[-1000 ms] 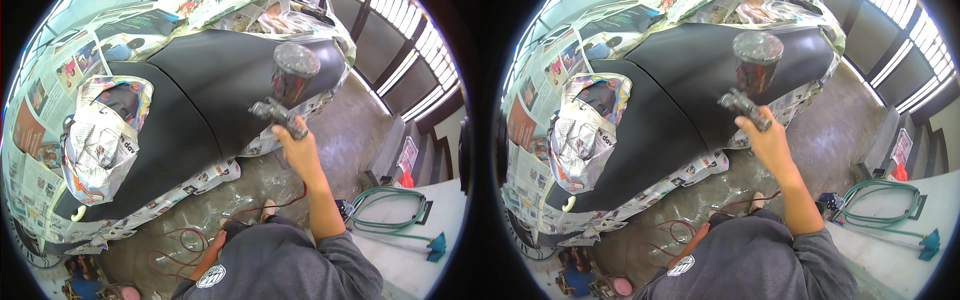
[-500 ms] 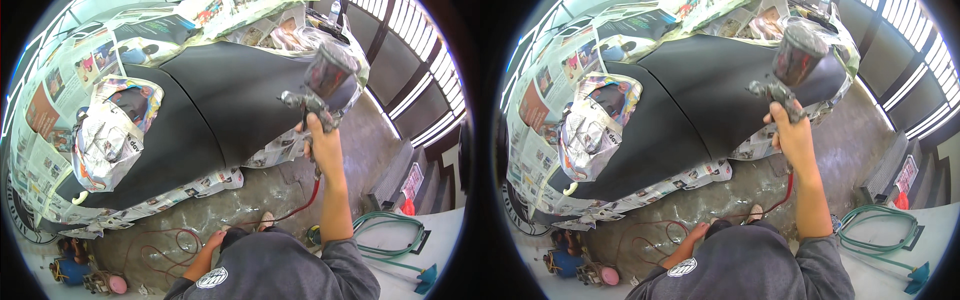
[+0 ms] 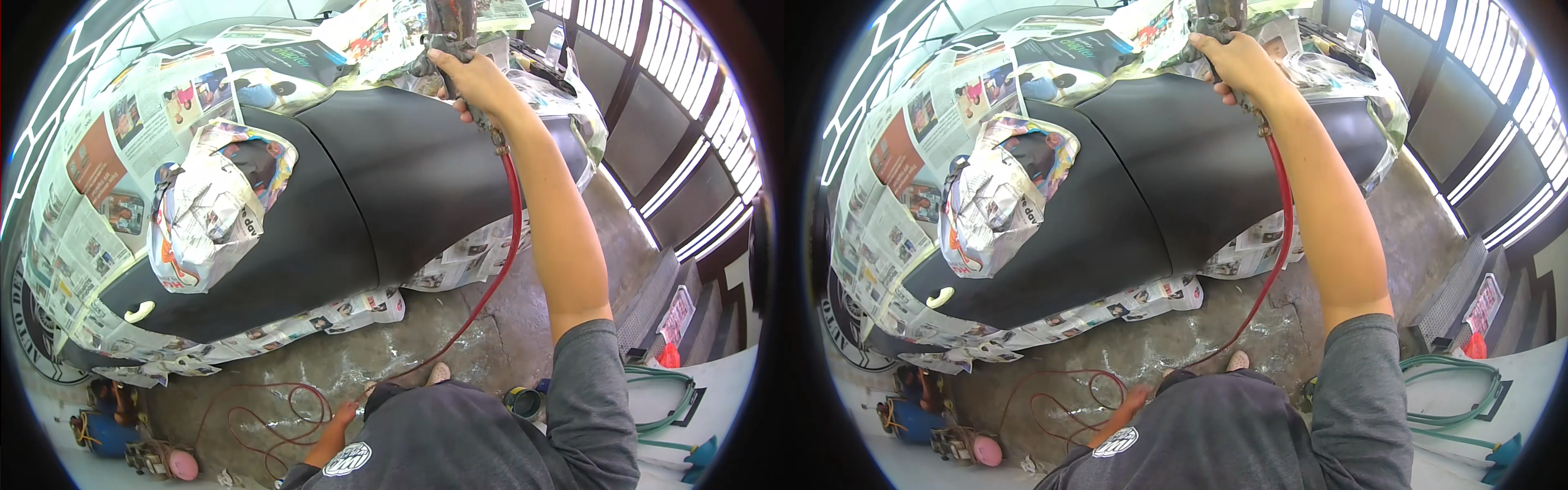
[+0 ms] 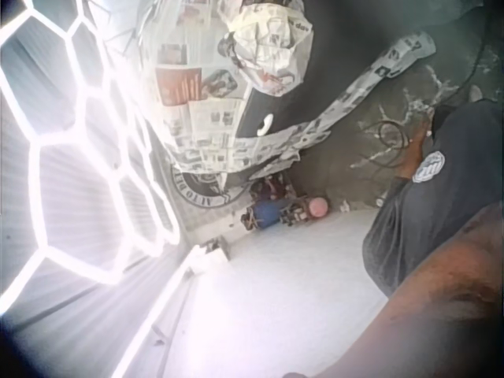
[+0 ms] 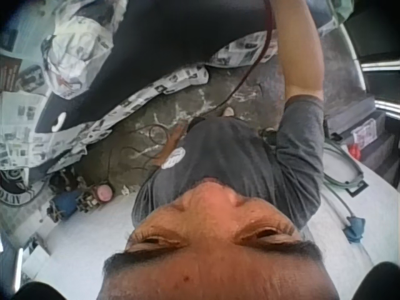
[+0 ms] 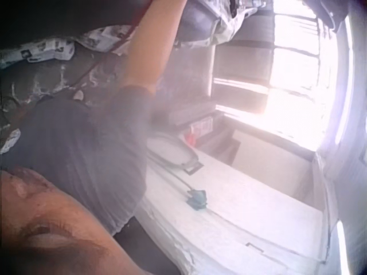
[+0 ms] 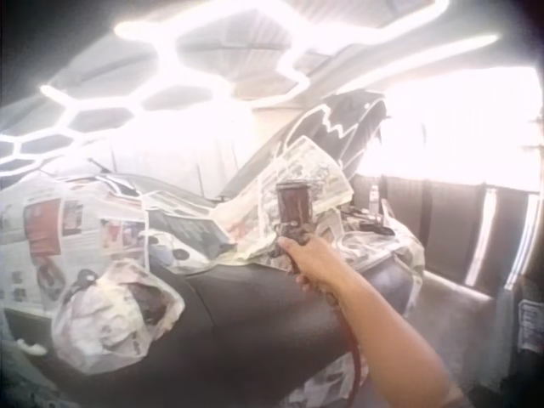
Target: The person uses a spray gun to apply black paint to the side panel of a car while standing in a garage, moving the tool in even strokes across the surface.
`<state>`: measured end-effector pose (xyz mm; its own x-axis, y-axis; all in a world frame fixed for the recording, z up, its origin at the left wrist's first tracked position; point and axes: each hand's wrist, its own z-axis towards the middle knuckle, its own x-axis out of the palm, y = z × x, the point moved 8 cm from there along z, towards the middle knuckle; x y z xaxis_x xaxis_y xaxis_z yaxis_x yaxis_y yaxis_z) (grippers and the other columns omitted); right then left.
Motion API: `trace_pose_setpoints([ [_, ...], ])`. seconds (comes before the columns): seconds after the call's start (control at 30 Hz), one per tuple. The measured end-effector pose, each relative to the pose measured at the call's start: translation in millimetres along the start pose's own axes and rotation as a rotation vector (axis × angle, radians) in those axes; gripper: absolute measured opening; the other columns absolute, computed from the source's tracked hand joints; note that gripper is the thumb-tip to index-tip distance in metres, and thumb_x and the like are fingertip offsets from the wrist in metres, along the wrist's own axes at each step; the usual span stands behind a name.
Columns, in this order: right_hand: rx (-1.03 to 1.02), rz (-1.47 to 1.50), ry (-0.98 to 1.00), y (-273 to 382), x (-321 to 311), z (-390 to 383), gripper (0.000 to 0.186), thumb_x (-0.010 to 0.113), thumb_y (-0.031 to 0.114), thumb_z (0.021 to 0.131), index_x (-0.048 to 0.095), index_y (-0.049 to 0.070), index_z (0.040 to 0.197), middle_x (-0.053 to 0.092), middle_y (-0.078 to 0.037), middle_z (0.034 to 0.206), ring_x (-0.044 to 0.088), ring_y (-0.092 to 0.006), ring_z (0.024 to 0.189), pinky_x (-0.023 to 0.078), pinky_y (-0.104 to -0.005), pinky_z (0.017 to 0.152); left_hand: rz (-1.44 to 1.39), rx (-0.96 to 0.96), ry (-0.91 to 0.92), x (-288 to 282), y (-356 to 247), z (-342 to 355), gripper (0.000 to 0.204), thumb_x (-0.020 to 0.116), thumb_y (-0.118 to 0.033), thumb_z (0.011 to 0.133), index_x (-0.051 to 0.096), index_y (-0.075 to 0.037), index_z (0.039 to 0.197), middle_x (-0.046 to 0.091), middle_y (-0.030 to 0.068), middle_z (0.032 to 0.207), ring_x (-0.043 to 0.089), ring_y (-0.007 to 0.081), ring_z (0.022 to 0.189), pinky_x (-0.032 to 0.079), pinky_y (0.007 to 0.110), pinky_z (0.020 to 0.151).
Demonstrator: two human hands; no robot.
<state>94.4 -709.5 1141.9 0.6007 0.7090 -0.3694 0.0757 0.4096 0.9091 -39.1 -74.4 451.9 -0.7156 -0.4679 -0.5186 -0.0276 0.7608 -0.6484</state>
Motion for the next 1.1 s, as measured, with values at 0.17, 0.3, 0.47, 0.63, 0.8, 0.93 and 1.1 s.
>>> trace_pose_setpoints([
  [0.17, 0.028, -0.049, -0.026, -3, 7, 12, 0.067, 0.065, 0.061, 0.094, 0.067, -0.003, 0.114, 0.07, -0.011, 0.086, 0.057, -0.0116, 0.057, 0.052, -0.0299, 0.048, 0.276, 0.075, 0.043, 8, 18, -22, 0.039, 0.055, -0.033, 0.097, 0.074, 0.0, 0.1, 0.073, 0.0272, 0.099, 0.071, 0.0412, 0.095, 0.05, 0.053, 0.082],
  [0.3, 0.002, 0.037, 0.019, -1, 25, 18, 0.064, 0.065, 0.058, 0.096, 0.067, -0.005, 0.111, 0.07, -0.012, 0.086, 0.054, -0.0105, 0.056, 0.049, -0.0294, 0.046, 0.475, 0.093, 0.2, 19, 14, -27, 0.036, 0.049, -0.026, 0.098, 0.075, -0.002, 0.106, 0.072, 0.0279, 0.105, 0.069, 0.0444, 0.101, 0.052, 0.054, 0.087],
  [0.47, -0.039, 0.166, 0.121, 36, 48, -2, 0.061, 0.064, 0.057, 0.097, 0.067, -0.003, 0.108, 0.07, -0.01, 0.085, 0.052, -0.0096, 0.055, 0.047, -0.028, 0.045, 0.446, 0.136, 0.161, 11, 1, -25, 0.036, 0.049, -0.025, 0.098, 0.074, -0.002, 0.109, 0.071, 0.0277, 0.109, 0.068, 0.0434, 0.106, 0.051, 0.053, 0.091],
  [0.63, -0.049, 0.195, 0.154, 39, 46, -13, 0.061, 0.065, 0.058, 0.097, 0.067, -0.002, 0.109, 0.069, -0.008, 0.084, 0.052, -0.0083, 0.056, 0.048, -0.0262, 0.045, -0.021, -0.318, 0.066, 5, 3, -20, 0.036, 0.056, -0.03, 0.095, 0.073, -0.002, 0.11, 0.072, 0.0255, 0.11, 0.068, 0.0373, 0.104, 0.051, 0.047, 0.09],
  [0.8, 0.014, 0.082, 0.055, 2, 22, -6, 0.06, 0.066, 0.058, 0.096, 0.066, 0.0, 0.113, 0.068, -0.006, 0.081, 0.052, -0.0073, 0.056, 0.048, -0.0259, 0.045, 0.067, -0.319, 0.126, 13, -7, -11, 0.038, 0.058, -0.033, 0.095, 0.072, 0.0, 0.106, 0.072, 0.0259, 0.109, 0.069, 0.0376, 0.104, 0.05, 0.047, 0.09],
  [0.93, 0.029, 0.014, -0.05, -13, -6, -14, 0.058, 0.066, 0.056, 0.096, 0.065, 0.003, 0.117, 0.066, -0.005, 0.081, 0.054, -0.0073, 0.054, 0.047, -0.0254, 0.043, 0.135, -0.182, 0.075, 16, 14, -6, 0.04, 0.057, -0.036, 0.096, 0.072, 0.001, 0.1, 0.072, 0.0278, 0.103, 0.07, 0.0415, 0.102, 0.051, 0.05, 0.089],
  [1.1, -0.005, 0.109, -0.117, -34, -35, -64, 0.046, 0.07, 0.044, 0.095, 0.067, 0.004, 0.118, 0.064, -0.003, 0.08, 0.053, -0.008, 0.05, 0.043, -0.0251, 0.042, 0.296, 0.005, 0.137, 17, 15, 0, 0.042, 0.054, -0.038, 0.098, 0.073, 0.0, 0.102, 0.072, 0.0281, 0.103, 0.07, 0.043, 0.103, 0.051, 0.052, 0.09],
])
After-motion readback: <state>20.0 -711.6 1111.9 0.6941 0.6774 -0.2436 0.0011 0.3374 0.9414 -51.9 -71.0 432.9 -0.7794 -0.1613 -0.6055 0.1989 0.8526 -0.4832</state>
